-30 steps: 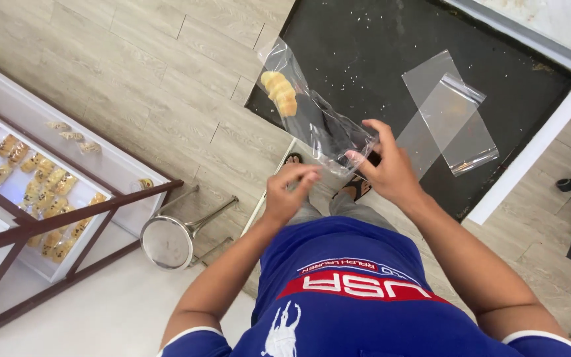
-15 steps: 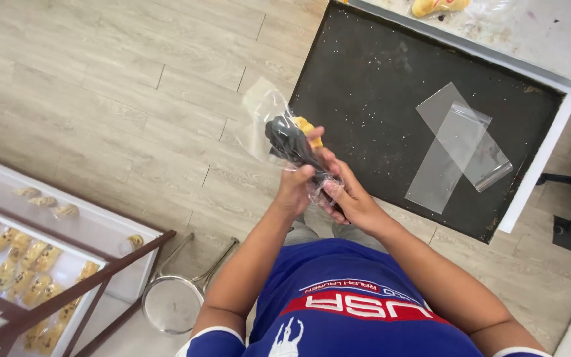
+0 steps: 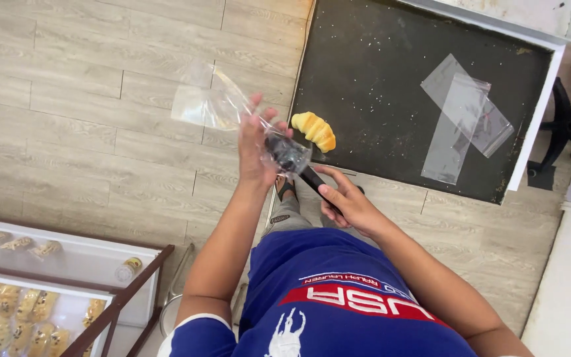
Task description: The person is using tongs to pick up individual croissants from a tray and place them into small plastic bags.
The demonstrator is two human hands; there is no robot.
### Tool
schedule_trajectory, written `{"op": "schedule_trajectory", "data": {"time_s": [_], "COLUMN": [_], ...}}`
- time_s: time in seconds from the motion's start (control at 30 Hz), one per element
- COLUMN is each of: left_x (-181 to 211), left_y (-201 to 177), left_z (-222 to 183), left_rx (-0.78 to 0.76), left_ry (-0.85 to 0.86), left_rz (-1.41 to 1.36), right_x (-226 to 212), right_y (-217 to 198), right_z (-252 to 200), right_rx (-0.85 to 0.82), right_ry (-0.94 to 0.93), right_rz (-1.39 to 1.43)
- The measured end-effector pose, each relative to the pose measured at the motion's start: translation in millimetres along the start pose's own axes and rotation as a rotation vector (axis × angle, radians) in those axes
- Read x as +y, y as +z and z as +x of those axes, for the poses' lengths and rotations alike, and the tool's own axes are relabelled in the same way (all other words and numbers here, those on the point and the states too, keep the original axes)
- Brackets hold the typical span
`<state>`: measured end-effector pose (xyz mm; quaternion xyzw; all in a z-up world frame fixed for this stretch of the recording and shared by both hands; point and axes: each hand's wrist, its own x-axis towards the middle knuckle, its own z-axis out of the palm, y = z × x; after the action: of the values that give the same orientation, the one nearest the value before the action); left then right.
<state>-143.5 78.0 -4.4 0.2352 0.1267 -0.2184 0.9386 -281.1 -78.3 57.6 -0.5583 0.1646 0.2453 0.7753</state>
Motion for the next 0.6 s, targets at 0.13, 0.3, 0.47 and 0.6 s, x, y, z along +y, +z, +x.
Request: {"op": "schedule_trajectory", "data": {"time_s": [0.13, 0.3, 0.47, 0.6], "left_x": [-29.2, -0.5, 10.7, -14.3], "left_y": [12.7, -17.8, -37.5, -3.0], "left_z": [-14.7, 20.9, 17.9, 5.8], "left_rx": [-0.118, 0.022, 0.102, -0.008], "left_ry": [-0.029, 0.016, 0.045, -0.051], "left_rz": [0.111, 0.111, 0.095, 0.064], "right_x": [5.1, 2.9, 28.0, 7.1], "right_y": [7.0, 6.2, -7.2, 6.0], "right_z": [9.9, 2.1, -7.9, -0.6], "right_rx": [0.059, 0.080, 0.081, 0.134], "right_ry": [-0.077, -0.079, 0.026, -0.004], "right_rz": [0.128, 0.014, -0.043, 0.055]}}
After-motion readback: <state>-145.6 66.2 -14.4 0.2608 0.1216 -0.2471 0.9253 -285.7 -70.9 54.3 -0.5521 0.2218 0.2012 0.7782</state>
